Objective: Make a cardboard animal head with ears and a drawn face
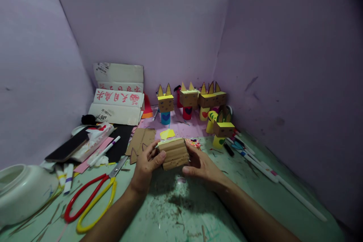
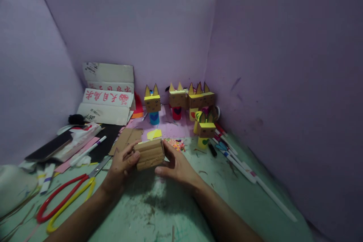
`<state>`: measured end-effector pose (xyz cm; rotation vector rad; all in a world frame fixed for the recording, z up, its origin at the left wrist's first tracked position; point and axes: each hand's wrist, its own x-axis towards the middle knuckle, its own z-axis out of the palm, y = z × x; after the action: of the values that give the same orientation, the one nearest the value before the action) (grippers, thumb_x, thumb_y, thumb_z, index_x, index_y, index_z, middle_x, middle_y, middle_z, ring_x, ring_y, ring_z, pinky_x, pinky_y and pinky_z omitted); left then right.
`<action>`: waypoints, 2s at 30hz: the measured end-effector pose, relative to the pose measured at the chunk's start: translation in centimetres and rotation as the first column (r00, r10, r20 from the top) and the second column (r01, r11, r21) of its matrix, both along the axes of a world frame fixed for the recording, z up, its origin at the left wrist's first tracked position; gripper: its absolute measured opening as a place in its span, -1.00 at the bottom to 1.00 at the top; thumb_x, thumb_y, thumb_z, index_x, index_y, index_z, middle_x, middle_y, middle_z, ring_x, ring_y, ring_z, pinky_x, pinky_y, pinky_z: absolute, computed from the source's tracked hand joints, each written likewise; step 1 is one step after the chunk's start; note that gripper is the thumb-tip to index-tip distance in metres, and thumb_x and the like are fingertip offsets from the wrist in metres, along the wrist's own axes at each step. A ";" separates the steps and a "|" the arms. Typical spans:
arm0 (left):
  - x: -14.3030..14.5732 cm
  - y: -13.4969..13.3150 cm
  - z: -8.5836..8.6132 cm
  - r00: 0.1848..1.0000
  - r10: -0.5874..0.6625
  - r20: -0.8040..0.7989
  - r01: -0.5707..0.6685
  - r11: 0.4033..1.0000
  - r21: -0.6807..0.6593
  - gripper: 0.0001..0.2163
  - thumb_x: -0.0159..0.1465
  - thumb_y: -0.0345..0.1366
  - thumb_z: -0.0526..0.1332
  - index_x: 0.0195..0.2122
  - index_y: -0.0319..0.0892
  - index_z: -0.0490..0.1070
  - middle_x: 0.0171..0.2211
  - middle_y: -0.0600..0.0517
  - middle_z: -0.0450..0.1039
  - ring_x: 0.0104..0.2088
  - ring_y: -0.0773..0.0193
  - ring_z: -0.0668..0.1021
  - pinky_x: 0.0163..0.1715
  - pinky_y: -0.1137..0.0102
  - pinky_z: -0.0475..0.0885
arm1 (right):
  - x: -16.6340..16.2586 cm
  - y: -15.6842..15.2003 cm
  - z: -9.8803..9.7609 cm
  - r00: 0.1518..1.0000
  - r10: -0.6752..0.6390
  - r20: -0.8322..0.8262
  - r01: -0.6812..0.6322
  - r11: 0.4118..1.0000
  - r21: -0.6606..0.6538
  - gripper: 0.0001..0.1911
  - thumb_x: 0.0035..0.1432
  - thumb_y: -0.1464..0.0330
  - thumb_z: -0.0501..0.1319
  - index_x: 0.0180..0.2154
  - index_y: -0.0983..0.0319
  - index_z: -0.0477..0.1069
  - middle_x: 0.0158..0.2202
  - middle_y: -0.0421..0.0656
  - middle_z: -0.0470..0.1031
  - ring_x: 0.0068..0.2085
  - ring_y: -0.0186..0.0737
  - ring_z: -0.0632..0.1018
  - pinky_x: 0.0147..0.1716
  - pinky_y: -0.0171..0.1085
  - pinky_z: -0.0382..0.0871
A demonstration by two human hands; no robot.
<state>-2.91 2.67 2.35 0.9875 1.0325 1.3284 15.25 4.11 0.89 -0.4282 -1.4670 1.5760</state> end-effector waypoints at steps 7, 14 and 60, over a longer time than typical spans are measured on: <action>0.1 0.2 -1.0 0.992 -0.029 -0.122 0.045 0.991 0.127 -0.19 -0.05 -0.09 0.40 0.19 -0.32 0.18 0.13 -0.28 0.33 0.14 -0.13 0.36 0.09 0.17 0.30 | -0.4 -0.2 -0.2 0.974 -0.202 0.102 0.207 0.978 -0.035 -0.23 -0.15 0.10 0.42 0.08 0.21 0.25 0.09 0.03 0.35 0.12 0.08 0.38 0.06 -0.01 0.30; 1.4 -1.0 -1.5 0.982 -0.134 -0.135 0.157 0.971 0.182 -0.21 0.00 -0.03 0.37 0.20 -0.24 0.15 0.12 -0.27 0.30 0.10 -0.14 0.38 -0.02 0.19 0.38 | -1.0 -0.9 -2.1 0.517 -0.847 0.120 0.670 0.488 0.560 -0.03 -0.05 0.34 0.31 0.30 0.13 -0.17 0.20 0.08 0.02 0.22 0.22 0.16 0.06 0.17 0.28; 1.0 -3.2 -0.9 0.907 0.221 -0.359 -0.076 0.923 0.376 -0.68 0.15 -0.24 0.29 -0.04 -0.06 0.50 -0.19 -0.01 0.53 -0.15 0.06 0.52 -0.07 0.28 0.36 | -1.2 -1.3 -1.2 0.702 -0.617 0.356 0.583 0.785 0.210 0.14 -0.44 0.29 0.51 0.18 0.17 -0.02 0.18 0.10 0.21 0.18 0.15 0.28 0.15 0.09 0.14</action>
<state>-1.88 -0.56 1.46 1.5234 1.2142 1.5132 14.08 2.76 -0.34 -1.1260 -1.4730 0.9157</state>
